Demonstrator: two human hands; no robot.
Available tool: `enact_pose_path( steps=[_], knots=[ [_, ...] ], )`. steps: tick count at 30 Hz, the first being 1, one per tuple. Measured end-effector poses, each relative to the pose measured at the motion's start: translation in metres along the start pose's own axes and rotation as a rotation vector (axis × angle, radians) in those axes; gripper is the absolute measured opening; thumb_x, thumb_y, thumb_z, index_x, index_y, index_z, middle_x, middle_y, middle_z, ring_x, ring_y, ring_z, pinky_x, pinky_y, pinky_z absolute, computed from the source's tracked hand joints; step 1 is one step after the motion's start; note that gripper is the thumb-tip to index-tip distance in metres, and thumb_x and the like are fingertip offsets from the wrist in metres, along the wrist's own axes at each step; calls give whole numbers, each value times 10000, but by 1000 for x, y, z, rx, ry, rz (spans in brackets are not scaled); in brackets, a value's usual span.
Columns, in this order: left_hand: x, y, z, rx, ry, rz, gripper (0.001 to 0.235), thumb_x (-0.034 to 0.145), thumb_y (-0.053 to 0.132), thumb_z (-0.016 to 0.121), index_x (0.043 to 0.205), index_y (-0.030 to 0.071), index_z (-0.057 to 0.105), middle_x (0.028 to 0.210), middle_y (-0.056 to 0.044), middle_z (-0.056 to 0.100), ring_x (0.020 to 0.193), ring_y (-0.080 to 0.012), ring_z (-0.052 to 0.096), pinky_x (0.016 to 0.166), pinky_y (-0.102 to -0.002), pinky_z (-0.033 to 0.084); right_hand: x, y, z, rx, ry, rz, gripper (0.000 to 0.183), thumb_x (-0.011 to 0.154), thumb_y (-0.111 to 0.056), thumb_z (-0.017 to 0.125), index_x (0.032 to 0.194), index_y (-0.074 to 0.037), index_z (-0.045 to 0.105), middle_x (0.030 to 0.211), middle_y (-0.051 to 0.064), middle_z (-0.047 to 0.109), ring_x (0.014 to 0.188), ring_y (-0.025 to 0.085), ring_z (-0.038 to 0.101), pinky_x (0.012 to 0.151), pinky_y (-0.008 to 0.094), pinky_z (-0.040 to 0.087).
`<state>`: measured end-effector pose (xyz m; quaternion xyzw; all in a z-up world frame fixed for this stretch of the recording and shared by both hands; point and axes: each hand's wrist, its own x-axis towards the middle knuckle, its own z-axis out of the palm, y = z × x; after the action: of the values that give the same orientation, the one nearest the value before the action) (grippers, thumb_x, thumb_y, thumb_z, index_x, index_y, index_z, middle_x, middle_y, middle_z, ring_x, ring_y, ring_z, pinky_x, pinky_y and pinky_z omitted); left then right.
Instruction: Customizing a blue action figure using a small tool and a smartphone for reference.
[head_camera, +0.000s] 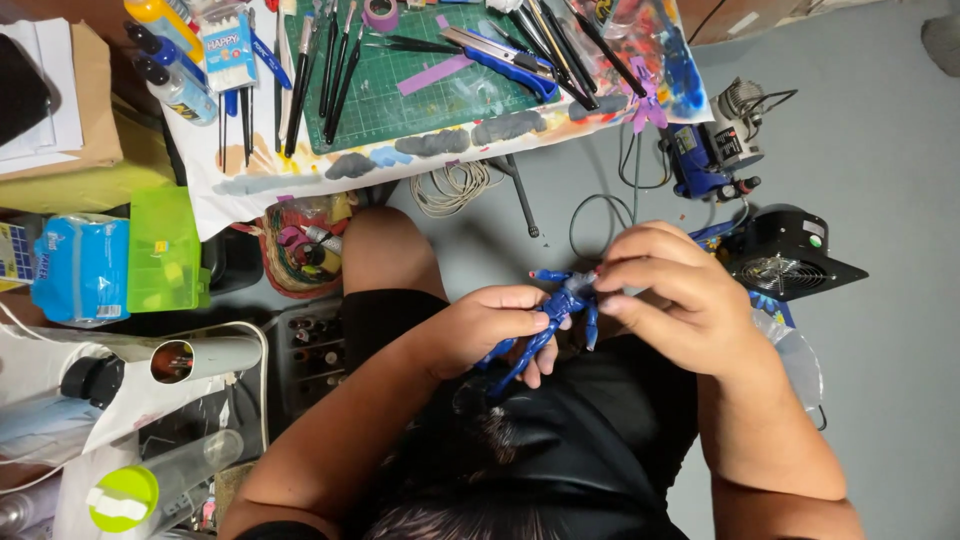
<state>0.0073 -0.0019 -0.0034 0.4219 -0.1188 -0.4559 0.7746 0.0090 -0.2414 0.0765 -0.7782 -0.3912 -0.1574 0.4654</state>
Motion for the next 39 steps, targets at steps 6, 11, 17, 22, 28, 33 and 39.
enact_pose_path(
  steps=[6, 11, 17, 22, 28, 33, 39],
  knots=[
    [-7, 17, 4, 123, 78, 24, 297, 1017, 113, 525, 1252, -64, 568, 806, -276, 708, 649, -308, 754, 581, -341, 596, 0, -24, 15, -75, -120, 302, 551, 793, -98, 818, 1277, 42, 594, 1299, 311, 588, 1222, 529, 582, 964, 641, 468],
    [0, 7, -3, 180, 120, 57, 278, 1045, 142, 510, 1236, -52, 567, 813, -262, 713, 647, -268, 753, 581, -316, 604, -36, 5, 38, 245, -22, 644, 885, 789, 8, 788, 1556, -51, 350, 864, 99, 598, 748, 177, 609, 677, 361, 554],
    [4, 10, -2, 326, 137, 117, 229, 1068, 168, 515, 1183, -14, 591, 820, -259, 726, 657, -262, 753, 578, -313, 615, -51, 14, 54, 508, 43, 604, 879, 818, 118, 685, 1569, -39, 258, 724, 19, 575, 664, 95, 617, 617, 237, 524],
    [12, 6, -5, 394, 193, 136, 209, 1050, 188, 552, 1117, 2, 619, 809, -214, 731, 663, -223, 746, 594, -294, 618, -55, 12, 67, 374, 86, 664, 734, 871, 60, 653, 1525, -20, 330, 675, 35, 566, 663, 122, 588, 611, 279, 489],
    [8, 14, -2, 469, 281, 166, 182, 1041, 181, 576, 1002, 25, 661, 769, -189, 741, 647, -211, 753, 566, -286, 612, -53, 1, 77, -73, 193, 717, 308, 818, -95, 805, 1121, -94, 749, 692, -2, 703, 673, 143, 680, 630, 293, 544],
    [9, 11, -3, 427, 307, 118, 207, 1033, 196, 589, 978, 13, 669, 734, -195, 734, 623, -223, 747, 566, -304, 621, -45, -4, 70, -282, 121, 468, 235, 897, -106, 717, 1125, -63, 751, 820, 98, 697, 797, 331, 701, 642, 405, 562],
    [10, 7, -5, 258, 312, 80, 190, 1028, 181, 589, 1009, 5, 657, 713, -210, 707, 596, -231, 730, 561, -319, 627, -42, -3, 67, -379, 31, 366, 241, 957, -70, 638, 1175, 3, 710, 878, 147, 686, 837, 388, 688, 662, 449, 578]
  ],
)
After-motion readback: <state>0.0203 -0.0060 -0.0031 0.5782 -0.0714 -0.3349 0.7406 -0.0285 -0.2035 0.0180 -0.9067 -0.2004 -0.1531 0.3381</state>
